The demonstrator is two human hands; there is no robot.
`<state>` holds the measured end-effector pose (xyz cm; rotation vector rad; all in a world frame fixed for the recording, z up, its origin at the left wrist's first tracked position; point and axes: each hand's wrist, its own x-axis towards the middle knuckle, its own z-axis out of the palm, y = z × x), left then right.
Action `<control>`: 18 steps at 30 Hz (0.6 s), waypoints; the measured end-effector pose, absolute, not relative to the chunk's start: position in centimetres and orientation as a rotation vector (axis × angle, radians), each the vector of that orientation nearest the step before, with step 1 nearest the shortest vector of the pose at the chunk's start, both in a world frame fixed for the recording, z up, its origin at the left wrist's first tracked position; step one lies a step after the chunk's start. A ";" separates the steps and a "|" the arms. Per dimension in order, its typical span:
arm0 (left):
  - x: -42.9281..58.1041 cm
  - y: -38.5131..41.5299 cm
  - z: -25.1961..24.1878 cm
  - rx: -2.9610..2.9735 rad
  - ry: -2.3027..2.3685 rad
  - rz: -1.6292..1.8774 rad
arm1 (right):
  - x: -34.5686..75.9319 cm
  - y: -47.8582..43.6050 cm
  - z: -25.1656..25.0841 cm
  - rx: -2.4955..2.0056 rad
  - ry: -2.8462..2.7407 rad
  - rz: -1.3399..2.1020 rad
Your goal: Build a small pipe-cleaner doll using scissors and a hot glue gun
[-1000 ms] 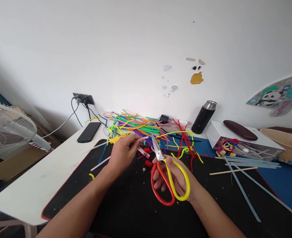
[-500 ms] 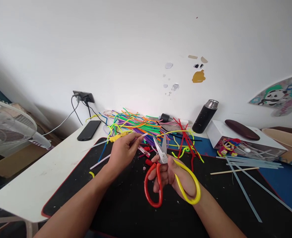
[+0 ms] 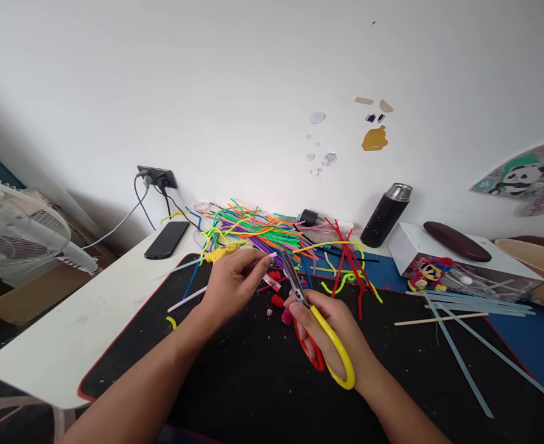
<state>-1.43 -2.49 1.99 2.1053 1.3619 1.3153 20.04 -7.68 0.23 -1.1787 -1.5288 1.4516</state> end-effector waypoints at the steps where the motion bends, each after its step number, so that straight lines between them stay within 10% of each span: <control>1: -1.4 -2.5 2.0 2.099 1.364 1.307 | 20.1 -7.7 0.2 -1.206 -1.555 1.423; 18: -1.1 -2.5 2.2 1.935 1.352 1.341 | 19.7 -7.4 0.1 -1.231 -1.730 1.133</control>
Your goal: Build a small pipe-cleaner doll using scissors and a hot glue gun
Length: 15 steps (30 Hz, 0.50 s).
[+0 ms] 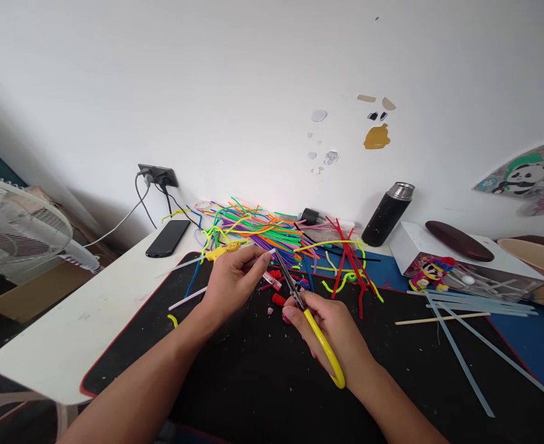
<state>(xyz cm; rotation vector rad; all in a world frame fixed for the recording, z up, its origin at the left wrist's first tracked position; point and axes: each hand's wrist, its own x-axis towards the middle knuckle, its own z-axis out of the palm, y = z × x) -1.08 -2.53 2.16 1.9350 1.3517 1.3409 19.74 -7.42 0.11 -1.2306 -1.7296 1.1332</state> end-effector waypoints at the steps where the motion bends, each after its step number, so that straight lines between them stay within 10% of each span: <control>1: -1.1 -2.5 2.1 1.938 1.353 1.340 | 19.8 -7.4 0.2 -1.243 -1.756 1.101; 15: -1.0 -2.3 2.0 1.940 1.379 1.304 | 19.9 -7.3 0.5 -1.293 -1.874 0.972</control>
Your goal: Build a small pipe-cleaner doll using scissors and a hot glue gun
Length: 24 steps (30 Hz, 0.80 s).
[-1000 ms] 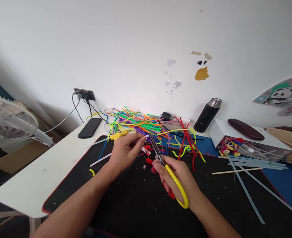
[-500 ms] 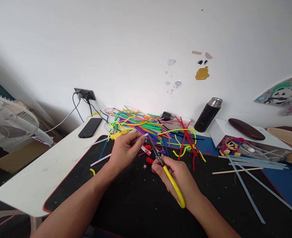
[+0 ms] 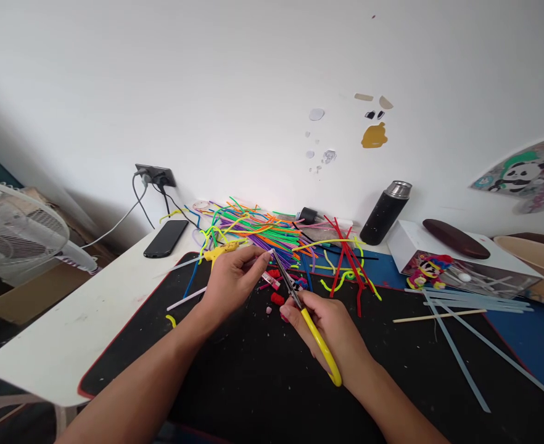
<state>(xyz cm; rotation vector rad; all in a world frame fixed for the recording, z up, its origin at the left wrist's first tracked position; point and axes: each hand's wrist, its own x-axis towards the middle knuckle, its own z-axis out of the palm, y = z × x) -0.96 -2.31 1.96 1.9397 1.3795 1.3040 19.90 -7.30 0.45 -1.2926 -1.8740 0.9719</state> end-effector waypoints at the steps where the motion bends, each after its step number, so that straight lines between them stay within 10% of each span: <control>1: -0.9 -2.3 1.9 1.942 1.387 1.301 | 19.9 -7.3 0.5 -1.300 -1.876 0.968; 24: -3.3 -2.0 9.2 2.932 1.054 0.828 | 20.1 -7.1 0.0 -1.375 -2.142 0.682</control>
